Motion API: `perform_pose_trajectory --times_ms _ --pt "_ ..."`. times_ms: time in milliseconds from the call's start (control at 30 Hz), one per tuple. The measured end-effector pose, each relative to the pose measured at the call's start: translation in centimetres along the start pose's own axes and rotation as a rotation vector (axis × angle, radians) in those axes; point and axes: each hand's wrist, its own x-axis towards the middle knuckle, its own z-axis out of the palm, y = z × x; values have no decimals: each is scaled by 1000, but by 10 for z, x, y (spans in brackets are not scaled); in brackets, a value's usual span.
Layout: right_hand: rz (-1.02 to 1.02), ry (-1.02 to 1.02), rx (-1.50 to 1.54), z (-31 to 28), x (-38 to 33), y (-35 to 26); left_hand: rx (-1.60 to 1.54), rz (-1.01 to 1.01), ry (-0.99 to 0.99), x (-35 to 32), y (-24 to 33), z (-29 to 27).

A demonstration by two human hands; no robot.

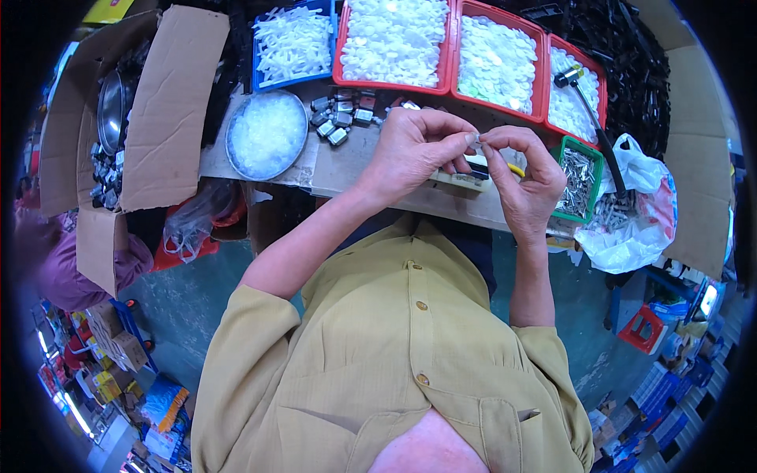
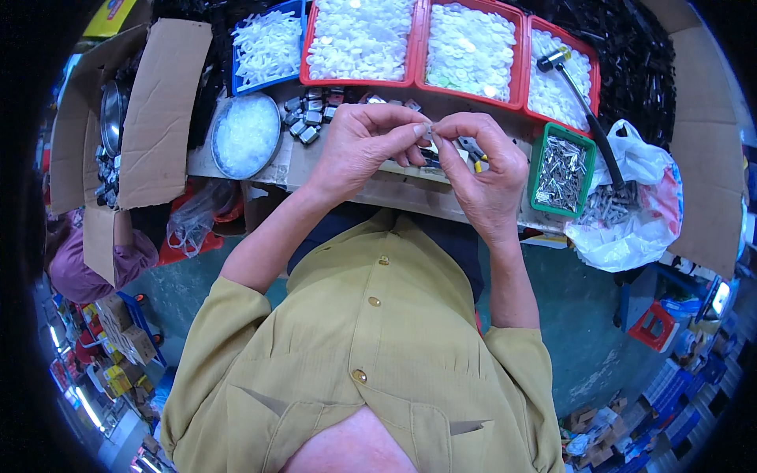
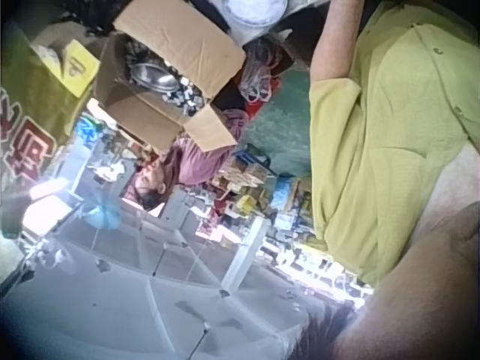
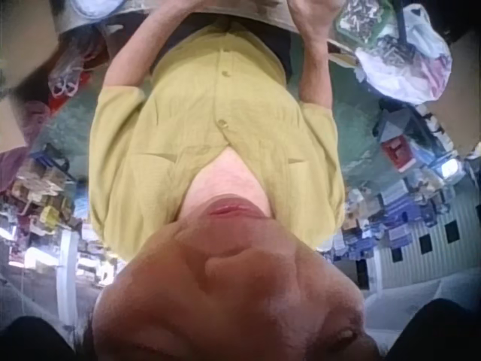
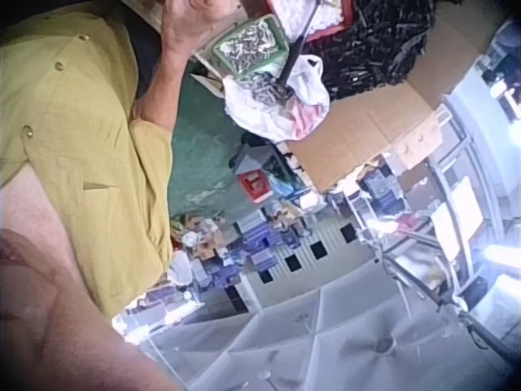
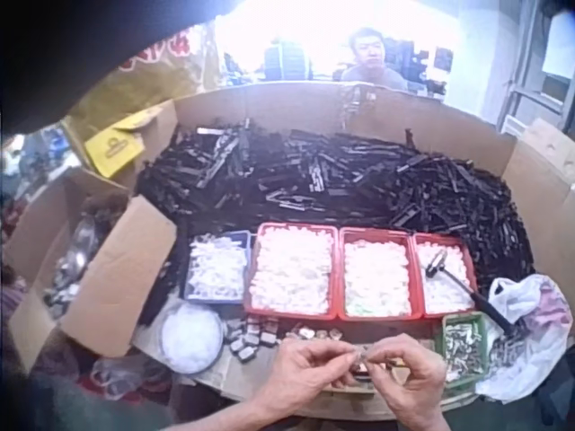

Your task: The person assembles small metal lock bodies by inserting pins and striking them with a hammer. They repeatedly pick up lock bodies and pins from trays, insert the pins, and tap them into place on a wooden block. The person also uses pliers to adjust components and places finished units into a cardboard box.

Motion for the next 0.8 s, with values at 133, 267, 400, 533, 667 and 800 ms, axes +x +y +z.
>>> perform_pose_trajectory --times_ms 133,267,400,533,667,800 --pt "-151 -24 -166 4 2 -2 -5 26 25 -3 -5 -4" --pt "-359 -37 -437 7 0 -6 127 135 74 -7 -4 -3" --pt "-419 30 -476 11 -5 3 533 493 144 -8 -8 0" --pt "-120 31 -155 5 -8 -2 615 590 147 -10 -10 2" --pt "21 7 -18 -2 -9 2 638 689 131 -10 -11 7" --pt "10 -1 12 -4 -13 7 499 567 100 -14 -13 9"
